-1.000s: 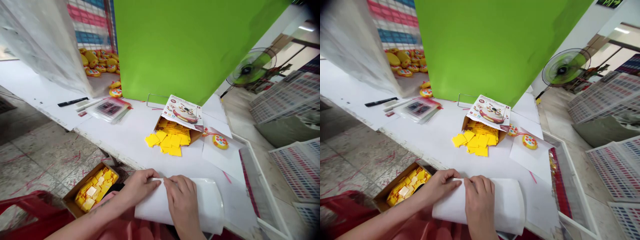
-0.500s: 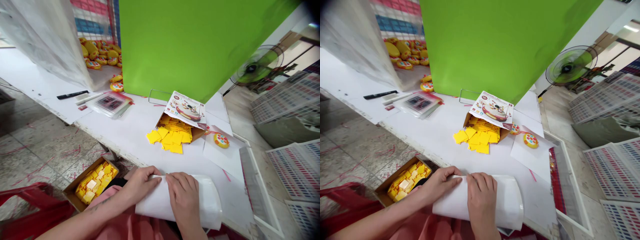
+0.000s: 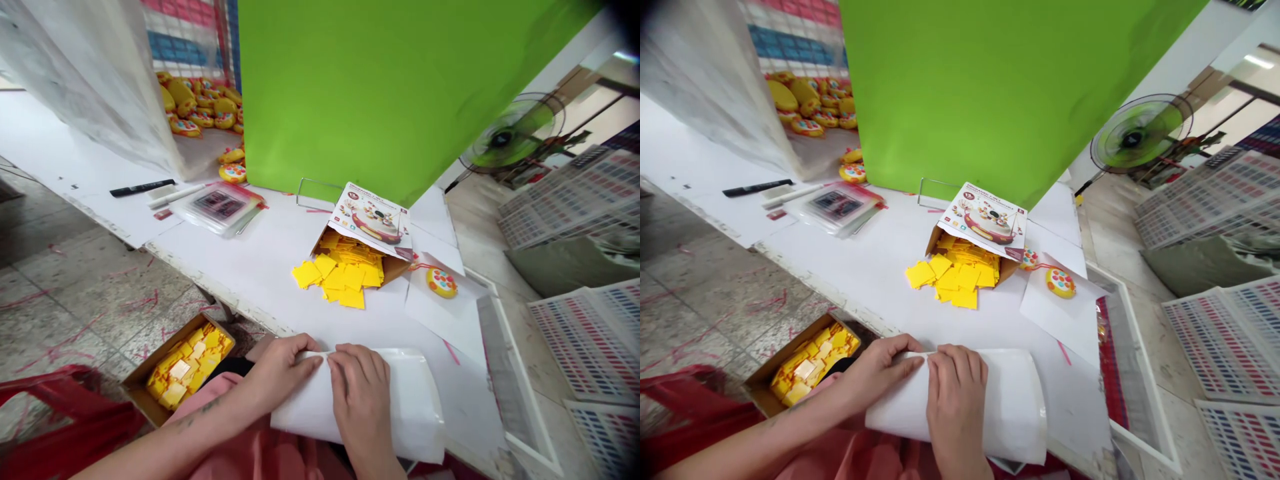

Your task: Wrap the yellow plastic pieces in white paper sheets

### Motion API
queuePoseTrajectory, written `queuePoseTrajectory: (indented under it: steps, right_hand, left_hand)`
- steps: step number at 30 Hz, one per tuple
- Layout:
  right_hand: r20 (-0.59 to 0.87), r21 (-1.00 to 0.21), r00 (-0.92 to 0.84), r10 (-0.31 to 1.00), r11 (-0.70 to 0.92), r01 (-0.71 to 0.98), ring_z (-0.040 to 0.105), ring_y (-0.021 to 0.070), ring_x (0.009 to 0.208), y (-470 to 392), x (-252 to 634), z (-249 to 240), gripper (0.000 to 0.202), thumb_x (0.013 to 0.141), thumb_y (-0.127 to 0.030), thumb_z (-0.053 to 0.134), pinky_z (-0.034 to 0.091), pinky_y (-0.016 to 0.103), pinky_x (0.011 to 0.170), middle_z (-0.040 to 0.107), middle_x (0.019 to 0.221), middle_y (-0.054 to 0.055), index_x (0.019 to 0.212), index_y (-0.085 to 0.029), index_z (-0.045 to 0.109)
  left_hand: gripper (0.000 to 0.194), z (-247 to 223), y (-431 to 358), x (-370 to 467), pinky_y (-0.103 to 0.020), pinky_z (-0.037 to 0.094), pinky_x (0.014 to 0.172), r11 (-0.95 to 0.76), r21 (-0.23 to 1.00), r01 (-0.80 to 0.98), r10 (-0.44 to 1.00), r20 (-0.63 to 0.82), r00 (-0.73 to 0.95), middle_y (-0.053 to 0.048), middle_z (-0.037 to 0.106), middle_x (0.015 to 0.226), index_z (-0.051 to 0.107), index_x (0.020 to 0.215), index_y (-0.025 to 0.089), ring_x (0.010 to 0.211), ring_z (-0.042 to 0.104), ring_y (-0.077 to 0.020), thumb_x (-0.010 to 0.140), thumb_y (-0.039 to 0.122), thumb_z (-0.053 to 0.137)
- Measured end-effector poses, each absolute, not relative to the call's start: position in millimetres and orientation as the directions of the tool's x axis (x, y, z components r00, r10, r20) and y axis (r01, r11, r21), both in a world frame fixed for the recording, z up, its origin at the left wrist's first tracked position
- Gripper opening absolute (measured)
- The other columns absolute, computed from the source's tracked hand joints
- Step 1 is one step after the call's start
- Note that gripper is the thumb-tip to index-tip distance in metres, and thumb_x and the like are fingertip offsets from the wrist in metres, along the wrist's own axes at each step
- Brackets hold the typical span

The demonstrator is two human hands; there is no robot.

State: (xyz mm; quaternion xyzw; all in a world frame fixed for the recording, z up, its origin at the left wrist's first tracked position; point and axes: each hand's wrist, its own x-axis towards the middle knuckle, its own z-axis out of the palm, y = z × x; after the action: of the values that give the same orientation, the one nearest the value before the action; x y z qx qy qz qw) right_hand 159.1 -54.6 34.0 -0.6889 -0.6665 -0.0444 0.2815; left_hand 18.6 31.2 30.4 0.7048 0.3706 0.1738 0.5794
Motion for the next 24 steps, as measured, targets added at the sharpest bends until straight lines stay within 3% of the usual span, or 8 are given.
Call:
queuePoseTrajectory:
  steps: [6, 10, 14, 17, 21, 24]
  right_hand:
    - [0.335, -0.381, 0.159, 0.929, -0.021, 0.925, 0.052, 0.0217, 0.093, -40.7, 177.2, 35.9, 0.011, 0.089, -0.024, 0.043, 0.038, 0.038, 0.082, 0.060, 0.097, 0.007, 0.093, -0.020, 0.052]
    - [0.307, -0.311, 0.337, 0.890, -0.241, 0.919, 0.053, 0.0278, 0.091, -8.4, 204.4, 31.9, 0.040, 0.083, -0.033, 0.051, 0.039, 0.040, 0.077, 0.061, 0.103, 0.013, 0.118, -0.015, 0.043]
    - [0.298, -0.328, 0.466, 0.833, -0.369, 0.870, 0.056, 0.0293, 0.081, 21.3, 219.1, 24.7, 0.054, 0.079, -0.032, 0.055, 0.039, 0.038, 0.068, 0.064, 0.092, 0.014, 0.126, -0.014, 0.037]
    - [0.227, -0.482, 0.543, 0.809, -0.391, 0.784, 0.057, 0.0267, 0.077, 29.9, 222.1, 17.5, 0.060, 0.077, -0.030, 0.055, 0.041, 0.036, 0.065, 0.064, 0.084, 0.009, 0.130, -0.015, 0.032]
    - [0.083, -0.774, 0.634, 0.769, -0.351, 0.527, 0.059, 0.0192, 0.068, 24.6, 228.9, 11.1, 0.064, 0.075, -0.031, 0.056, 0.046, 0.032, 0.064, 0.060, 0.078, 0.002, 0.131, -0.016, 0.028]
    - [0.066, -0.878, 0.665, 0.744, -0.273, 0.394, 0.059, 0.0160, 0.068, 13.1, 236.7, 20.6, 0.068, 0.074, -0.029, 0.057, 0.048, 0.028, 0.064, 0.059, 0.081, 0.001, 0.133, -0.017, 0.026]
  left_hand:
    - [0.016, 28.8, 32.6, 15.8, -0.021, 0.039, 0.067, -0.141, 0.916, 0.375, 0.719, -0.165, 0.675, 0.001, 0.067, 0.082, 0.063, 0.087, 0.020, 0.075, 0.058, -0.0141, 0.080, 0.028, 0.051]
    - [0.015, 28.2, 31.7, 13.6, -0.022, 0.038, 0.068, -0.178, 0.892, 0.415, 0.719, -0.170, 0.674, 0.001, 0.069, 0.083, 0.064, 0.086, 0.022, 0.077, 0.059, -0.0155, 0.079, 0.028, 0.052]
    - [0.015, 27.5, 31.2, 11.2, -0.022, 0.037, 0.071, -0.173, 0.897, 0.406, 0.709, -0.173, 0.684, 0.003, 0.069, 0.086, 0.065, 0.087, 0.023, 0.081, 0.060, -0.0157, 0.079, 0.029, 0.053]
    - [0.015, 27.6, 31.7, 9.2, -0.022, 0.037, 0.070, -0.166, 0.903, 0.397, 0.698, -0.177, 0.694, 0.002, 0.069, 0.085, 0.065, 0.087, 0.023, 0.079, 0.060, -0.0153, 0.080, 0.029, 0.053]
    - [0.017, 27.5, 32.0, 8.3, -0.020, 0.037, 0.067, -0.149, 0.926, 0.348, 0.680, -0.160, 0.715, 0.001, 0.068, 0.082, 0.065, 0.085, 0.020, 0.076, 0.059, -0.0142, 0.081, 0.030, 0.052]
    - [0.027, 25.8, 30.0, 10.0, -0.020, 0.036, 0.061, -0.158, 0.938, 0.307, 0.663, -0.130, 0.738, 0.000, 0.064, 0.073, 0.063, 0.077, 0.018, 0.068, 0.056, -0.0126, 0.087, 0.033, 0.043]
